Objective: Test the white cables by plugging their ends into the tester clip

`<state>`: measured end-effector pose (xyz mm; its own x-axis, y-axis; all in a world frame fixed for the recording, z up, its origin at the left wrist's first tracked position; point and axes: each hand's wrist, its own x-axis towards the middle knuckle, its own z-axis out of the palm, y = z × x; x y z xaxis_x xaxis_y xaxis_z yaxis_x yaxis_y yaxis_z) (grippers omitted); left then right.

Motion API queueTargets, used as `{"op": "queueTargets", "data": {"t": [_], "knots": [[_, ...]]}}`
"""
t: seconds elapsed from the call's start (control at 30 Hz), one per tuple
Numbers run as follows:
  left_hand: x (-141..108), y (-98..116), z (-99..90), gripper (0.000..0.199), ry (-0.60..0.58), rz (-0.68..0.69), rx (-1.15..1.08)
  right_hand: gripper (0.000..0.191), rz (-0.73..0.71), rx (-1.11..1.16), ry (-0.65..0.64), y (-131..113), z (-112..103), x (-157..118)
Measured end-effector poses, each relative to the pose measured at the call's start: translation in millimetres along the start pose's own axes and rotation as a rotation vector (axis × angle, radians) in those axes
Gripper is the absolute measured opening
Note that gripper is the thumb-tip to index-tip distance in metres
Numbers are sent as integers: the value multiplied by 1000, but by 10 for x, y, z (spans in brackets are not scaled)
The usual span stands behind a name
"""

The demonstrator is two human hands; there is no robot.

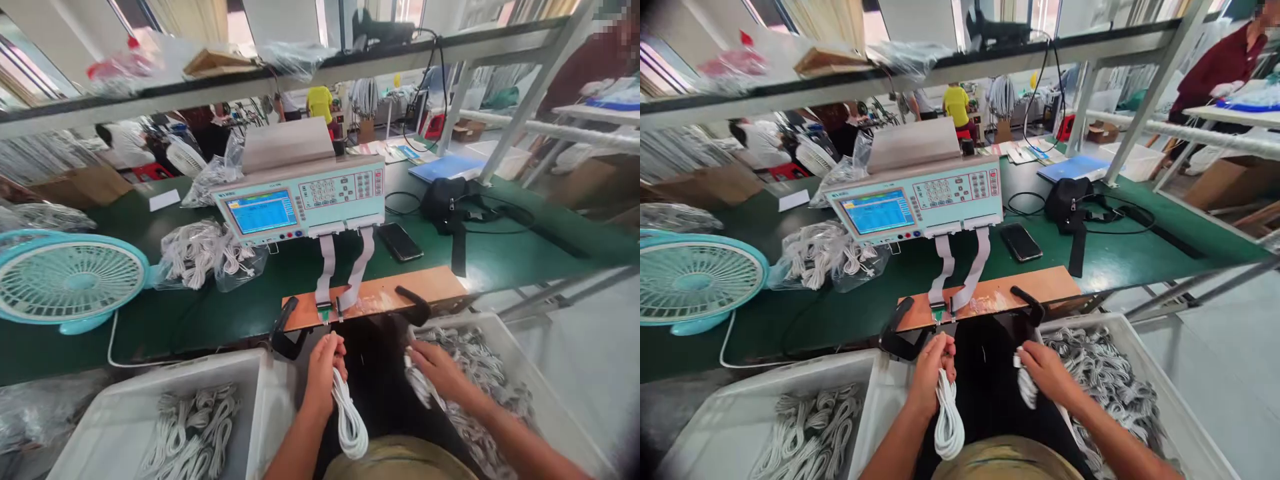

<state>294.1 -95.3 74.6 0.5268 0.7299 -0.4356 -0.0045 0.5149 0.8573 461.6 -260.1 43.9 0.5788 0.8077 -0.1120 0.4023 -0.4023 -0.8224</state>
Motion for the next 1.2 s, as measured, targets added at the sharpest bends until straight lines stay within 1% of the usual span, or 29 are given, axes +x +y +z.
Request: {"op": "queueTargets", "data": {"t": [0.07,0.1,0.13,0.17,0.2,0.23,0.27,0.3,0.33,0.37,0.4,0.43,0.47,0.5,0.57,0.6,0.63,0.7,0.73,0.8,0.83,0.87,0.93,1.0,1.03,1.07,1.1,1.13,1.2], "knots": [[-15,36,62,39,-20,-61,-107,16,45,-286,91,185,-270,-160],[-13,40,108,39,-24,-80,-143,14,46,-348,98,198,-332,-238],[-5,33,161,38,-22,-101,-174,23,27,-340,73,154,-339,-308],[6,18,221,38,-8,-124,-206,36,-16,-276,15,61,-298,-366],[17,-4,283,38,18,-148,-239,48,-84,-160,-85,-67,-218,-405],[24,-29,340,38,46,-170,-271,61,-142,-41,-152,-211,-113,-421],[22,-54,389,37,76,-191,-295,68,-204,69,-180,-351,1,-411],[9,-75,422,36,102,-206,-306,67,-243,189,-175,-469,113,-376],[-16,-90,438,36,107,-212,-297,56,-227,333,-142,-552,213,-321],[-55,-98,432,35,81,-209,-265,44,-162,491,-108,-597,295,-254],[-103,-100,405,34,32,-194,-206,34,-60,662,-80,-607,357,-182],[-157,-97,360,33,-31,-149,-118,29,61,831,-64,-589,400,-113],[-213,-94,299,30,-101,-68,2,29,175,981,-62,-554,426,-55],[-265,-91,230,28,-172,47,143,31,263,1097,-69,-515,440,-11],[-345,-96,91,29,-299,305,443,34,345,1222,-85,-458,448,29],[-369,-105,35,32,-359,417,578,35,360,1241,-96,-449,450,30],[-383,-114,-7,34,-417,501,687,35,368,1242,-107,-452,455,24],[-384,-126,-44,26,-476,578,815,35,362,1214,-141,-474,475,10],[-376,-123,-44,19,-476,584,835,34,352,1189,-157,-484,491,9],[-355,-97,-27,10,-439,535,801,32,334,1113,-183,-483,525,22],[-344,-77,-19,11,-416,493,762,31,321,1053,-184,-472,540,32],[-334,-56,-15,14,-395,455,723,30,295,969,-161,-458,551,40],[-315,-28,-21,21,-342,412,657,31,178,725,-33,-436,558,37],[-298,-36,-36,24,-276,392,571,39,-52,450,93,-446,540,5],[-289,-57,-42,25,-239,367,508,36,-194,339,103,-468,524,-17],[-276,-88,-47,27,-199,326,428,27,-337,253,69,-499,507,-39],[-259,-126,-49,29,-159,271,337,14,-466,182,5,-537,489,-55],[-235,-167,-49,32,-126,209,240,8,-573,121,-62,-578,475,-63],[-164,-244,-47,37,-96,108,74,14,-706,18,-150,-656,460,-48]]}}
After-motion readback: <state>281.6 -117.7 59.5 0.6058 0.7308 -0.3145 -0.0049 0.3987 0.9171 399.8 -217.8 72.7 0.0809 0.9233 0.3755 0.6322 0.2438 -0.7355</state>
